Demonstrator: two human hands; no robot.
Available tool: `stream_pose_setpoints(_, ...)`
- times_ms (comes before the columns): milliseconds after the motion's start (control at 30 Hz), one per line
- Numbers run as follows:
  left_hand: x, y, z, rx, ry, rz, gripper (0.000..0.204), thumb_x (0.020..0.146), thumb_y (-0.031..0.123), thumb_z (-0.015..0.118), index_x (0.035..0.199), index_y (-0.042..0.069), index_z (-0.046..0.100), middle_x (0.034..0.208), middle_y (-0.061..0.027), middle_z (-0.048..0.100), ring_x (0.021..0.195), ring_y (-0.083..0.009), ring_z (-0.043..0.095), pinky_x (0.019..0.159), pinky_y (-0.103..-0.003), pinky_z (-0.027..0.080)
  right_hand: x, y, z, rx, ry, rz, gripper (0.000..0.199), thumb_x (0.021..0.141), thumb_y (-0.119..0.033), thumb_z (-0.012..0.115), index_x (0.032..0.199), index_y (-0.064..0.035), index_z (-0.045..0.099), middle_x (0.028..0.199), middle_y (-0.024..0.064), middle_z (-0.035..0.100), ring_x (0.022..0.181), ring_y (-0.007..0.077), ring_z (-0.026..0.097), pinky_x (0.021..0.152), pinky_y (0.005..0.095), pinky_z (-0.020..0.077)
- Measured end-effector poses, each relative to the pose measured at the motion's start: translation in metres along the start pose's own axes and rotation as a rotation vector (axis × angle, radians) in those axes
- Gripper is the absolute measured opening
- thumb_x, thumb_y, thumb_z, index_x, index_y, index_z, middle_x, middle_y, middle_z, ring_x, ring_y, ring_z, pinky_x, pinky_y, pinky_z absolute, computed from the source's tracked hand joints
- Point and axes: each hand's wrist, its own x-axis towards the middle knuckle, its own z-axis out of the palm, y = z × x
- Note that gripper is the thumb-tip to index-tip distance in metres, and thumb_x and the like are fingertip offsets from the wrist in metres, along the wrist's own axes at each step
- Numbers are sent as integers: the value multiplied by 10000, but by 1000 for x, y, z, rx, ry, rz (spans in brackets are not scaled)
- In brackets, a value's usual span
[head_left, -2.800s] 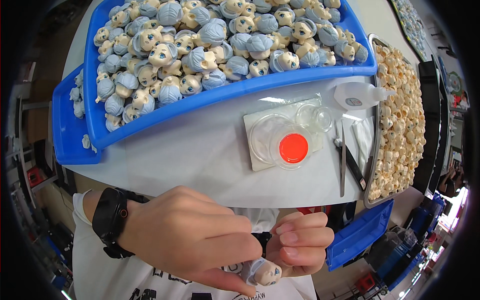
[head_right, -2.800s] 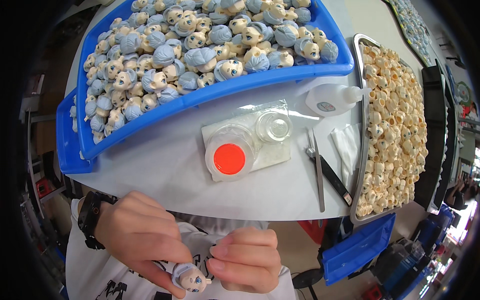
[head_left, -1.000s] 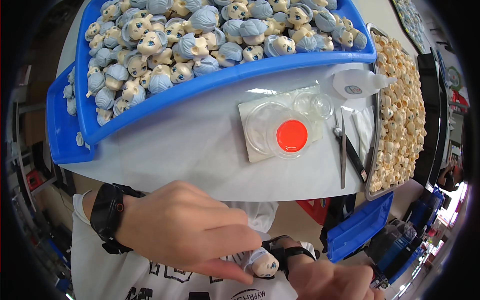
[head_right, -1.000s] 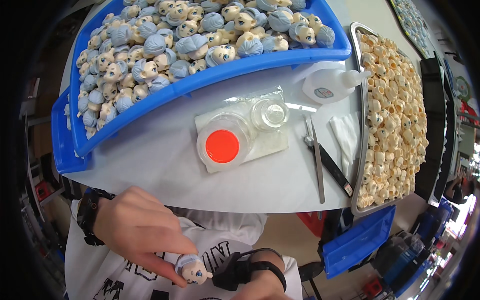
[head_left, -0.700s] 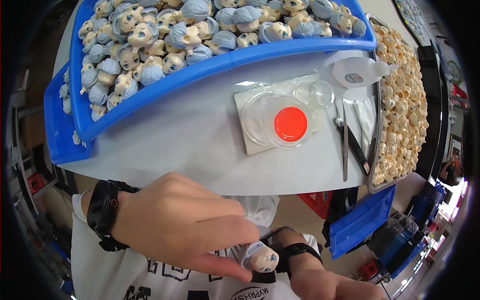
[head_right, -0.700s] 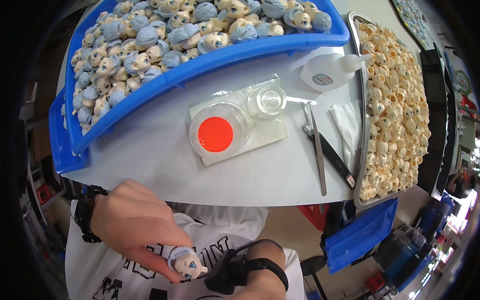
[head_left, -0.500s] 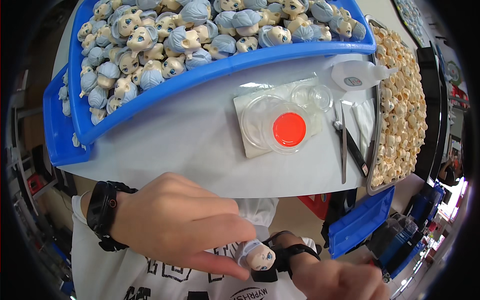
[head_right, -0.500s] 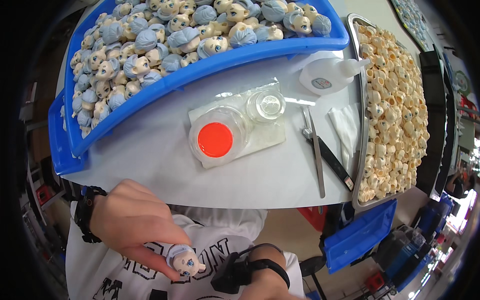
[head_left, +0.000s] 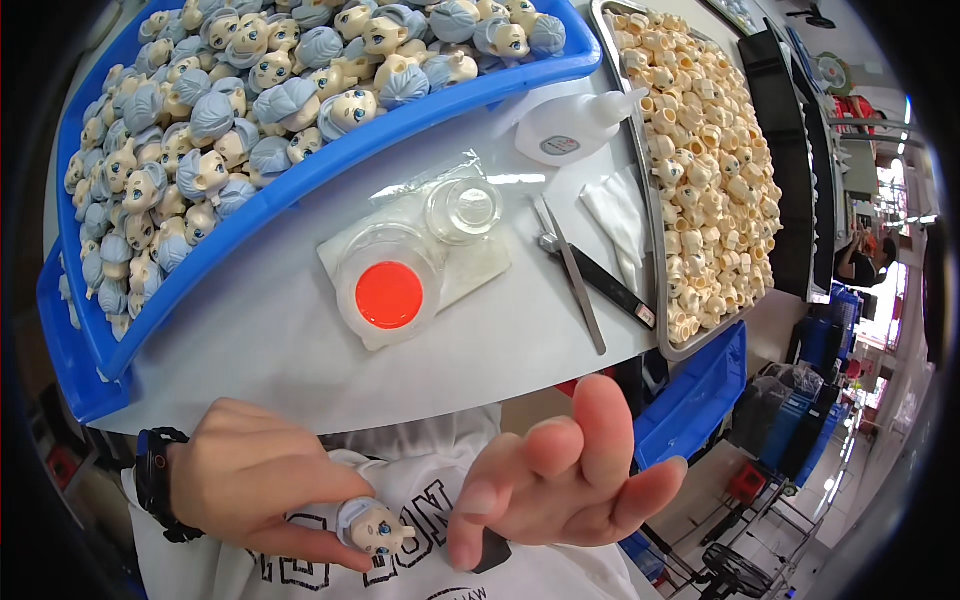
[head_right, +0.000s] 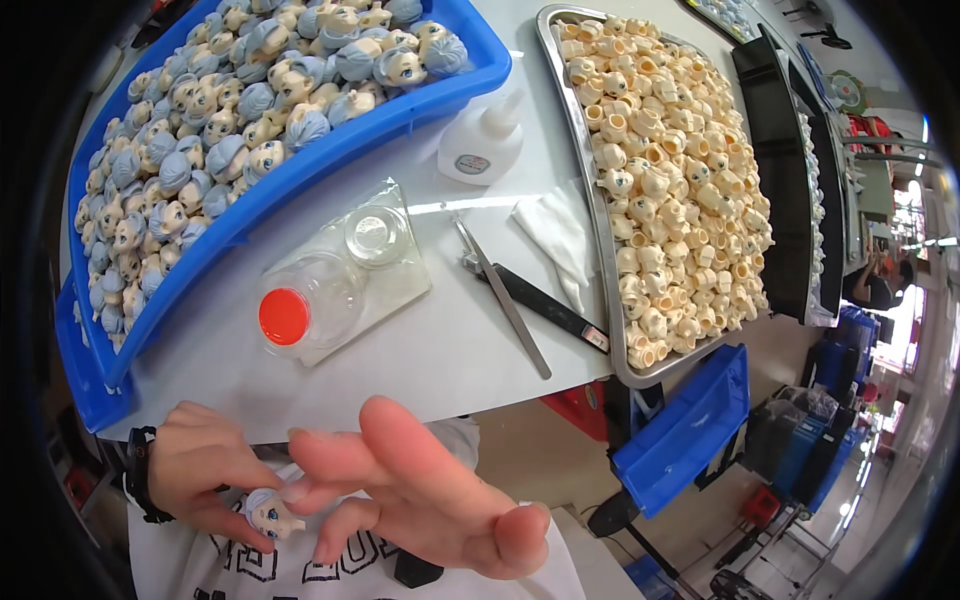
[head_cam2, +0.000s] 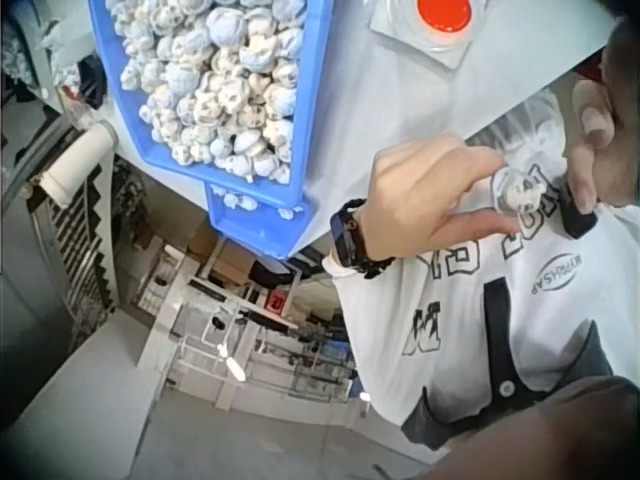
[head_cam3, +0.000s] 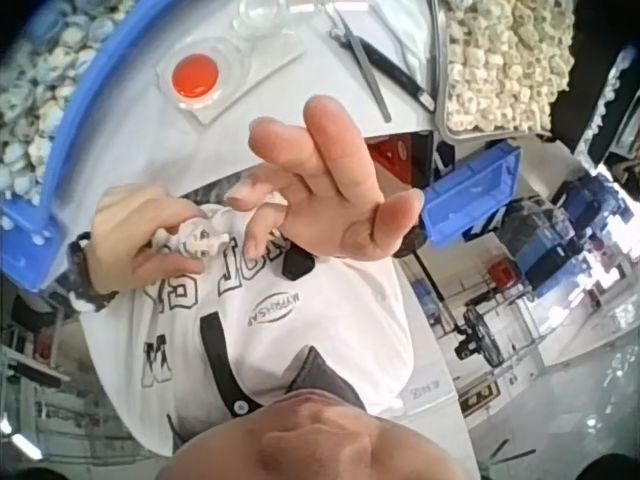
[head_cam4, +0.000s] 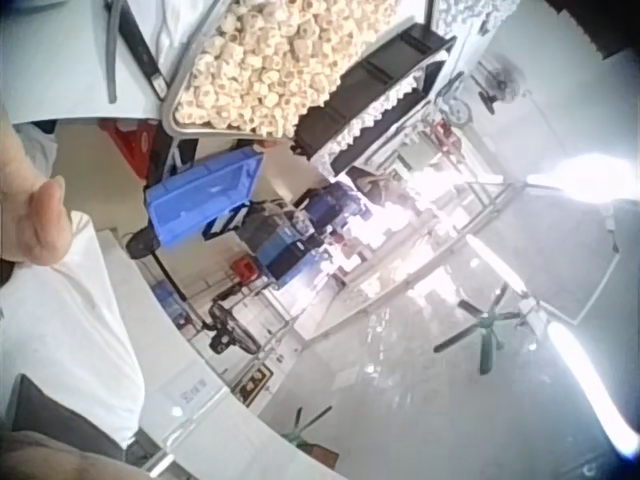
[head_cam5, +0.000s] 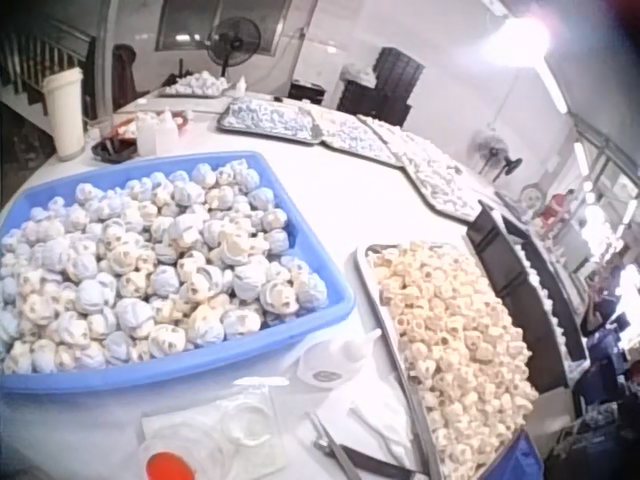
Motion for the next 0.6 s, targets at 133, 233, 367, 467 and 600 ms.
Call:
stream_pose_setpoints(133, 1, 0, 1, 21, 2, 27, 431, 582, 390, 819, 849, 96, 652, 602, 30, 562, 442, -134, 520, 393, -235, 330, -1, 12, 1, 123, 1, -136, 858, 868, -652, 184, 1402, -50, -115, 1450, 265, 31, 1308, 367, 230, 929, 390, 353)
stream_pose_setpoints(233, 0, 0, 1, 28, 8, 26, 419, 588, 388, 817, 848, 103, 654, 606, 34, 565, 441, -130, 518, 392, -235, 334, -1, 7, 3, 106, 59, -15, 693, 922, -533, 199, 1420, -112, -38, 1434, 146, 178, 1241, 347, 299, 909, 435, 380)
stream_pose_setpoints(367, 3, 1, 2, 0, 32, 20, 390, 590, 402, 812, 824, 128, 665, 596, 43, 555, 450, -132, 518, 394, -236, 343, -13, -11, 3, -238, 22, -61, 423, 961, -382, 308, 1277, -109, 376, 1173, 84, 503, 1082, 291, 452, 823, 421, 419)
stream_pose_setpoints(467, 6, 9, 2, -3, 38, -28, 368, 609, 457, 778, 802, 160, 677, 580, 53, 536, 485, -132, 523, 405, -231, 359, 4, -19, -6, -238, -80, -85, 243, 937, -247, 436, 830, -72, 565, 845, 73, 581, 734, 206, 575, 592, 325, 447)
stream_pose_setpoints(600, 3, 9, 5, -7, 45, -11, 346, 651, 450, 744, 817, 161, 649, 589, 50, 502, 475, -128, 504, 393, -244, 359, 3, -9, -4, -352, -18, -125, 366, 953, -316, 404, 755, -52, 560, 767, 77, 574, 624, 188, 562, 524, 284, 435)
